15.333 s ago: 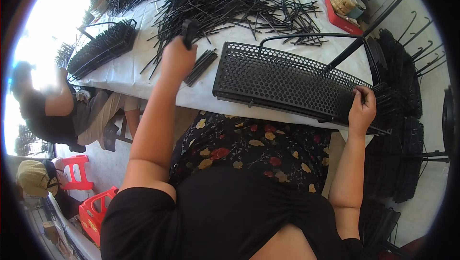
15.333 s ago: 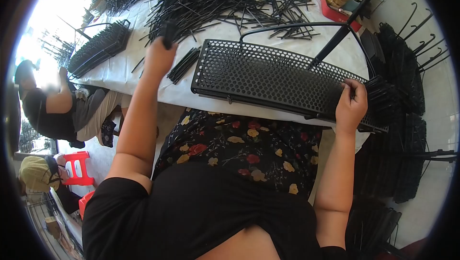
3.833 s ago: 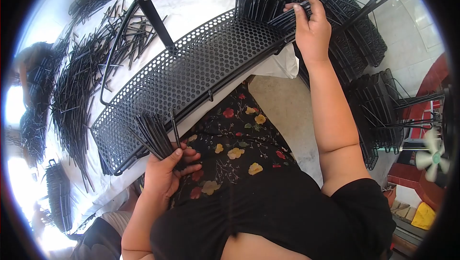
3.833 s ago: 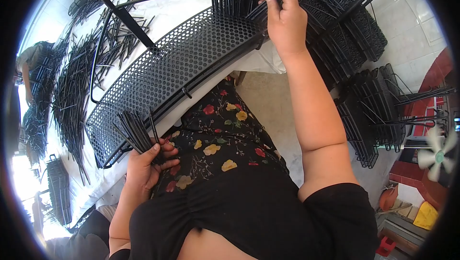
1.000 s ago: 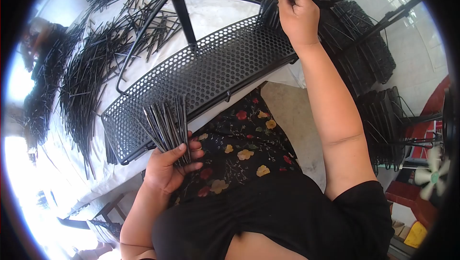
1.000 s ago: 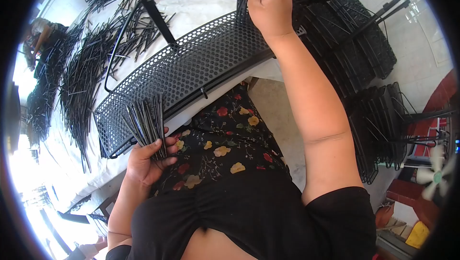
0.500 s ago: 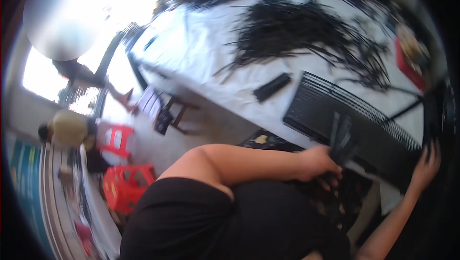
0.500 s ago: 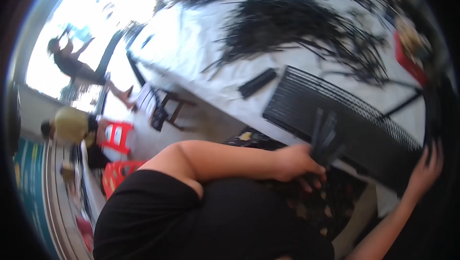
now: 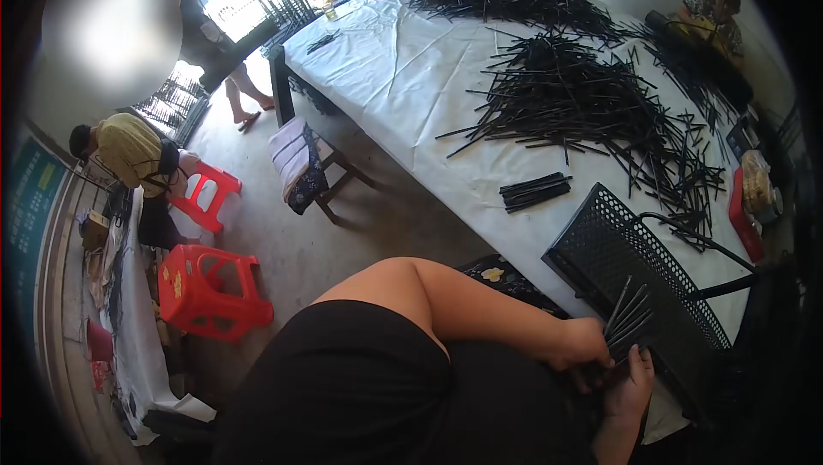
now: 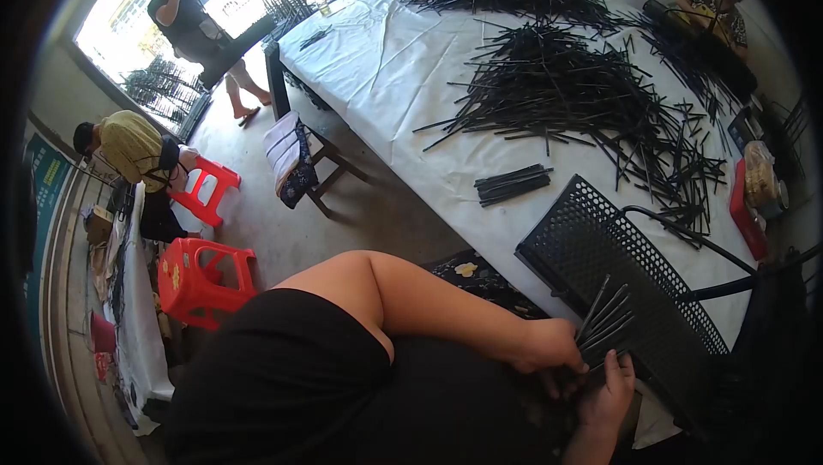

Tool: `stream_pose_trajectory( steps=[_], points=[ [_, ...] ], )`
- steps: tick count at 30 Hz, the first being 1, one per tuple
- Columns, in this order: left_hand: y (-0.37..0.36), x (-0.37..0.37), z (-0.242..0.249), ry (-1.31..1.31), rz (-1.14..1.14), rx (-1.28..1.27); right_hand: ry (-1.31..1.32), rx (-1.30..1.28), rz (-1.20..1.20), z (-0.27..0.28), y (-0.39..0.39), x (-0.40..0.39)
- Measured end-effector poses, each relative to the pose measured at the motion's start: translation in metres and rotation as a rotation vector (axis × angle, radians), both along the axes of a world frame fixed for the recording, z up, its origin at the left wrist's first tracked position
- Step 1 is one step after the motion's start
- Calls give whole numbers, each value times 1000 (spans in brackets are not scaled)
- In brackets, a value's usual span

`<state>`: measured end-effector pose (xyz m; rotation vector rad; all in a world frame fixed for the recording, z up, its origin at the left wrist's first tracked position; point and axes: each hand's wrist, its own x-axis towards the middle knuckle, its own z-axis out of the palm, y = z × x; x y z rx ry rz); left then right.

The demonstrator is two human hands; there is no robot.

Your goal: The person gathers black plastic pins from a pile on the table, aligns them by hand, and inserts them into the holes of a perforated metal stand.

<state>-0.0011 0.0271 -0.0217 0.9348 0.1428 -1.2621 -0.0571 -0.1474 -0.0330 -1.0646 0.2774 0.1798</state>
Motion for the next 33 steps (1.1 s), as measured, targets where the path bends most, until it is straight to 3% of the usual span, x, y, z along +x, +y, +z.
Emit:
stream_pose_trajectory(
  steps=[5,9,10,11,12,13,14,16,20,29,33],
  points=[
    [5,-4,6,-77,23,33,-8,-7,-138,13,17,-1],
    [14,0,3,132,31,0,163,51,-144,-3,17,4],
    [12,0,4,164,12,14,145,77,-127,2,18,3],
    [-6,-10,9,53,-145,66,156,98,-248,26,18,-21],
    [18,6,1,259,39,-28,127,122,-165,4,21,9],
    [20,7,7,204,22,-32,242,35,-270,17,28,11],
    [22,8,5,189,24,-46,204,165,-159,7,22,13],
    [21,5,17,102,61,12,180,163,-132,-2,19,10],
    [19,4,8,163,-20,-40,219,190,-170,2,19,8],
    [25,5,5,168,22,-62,207,250,-149,1,23,5],
    [24,-1,14,-26,32,39,163,292,-151,-1,24,7]
  ],
)
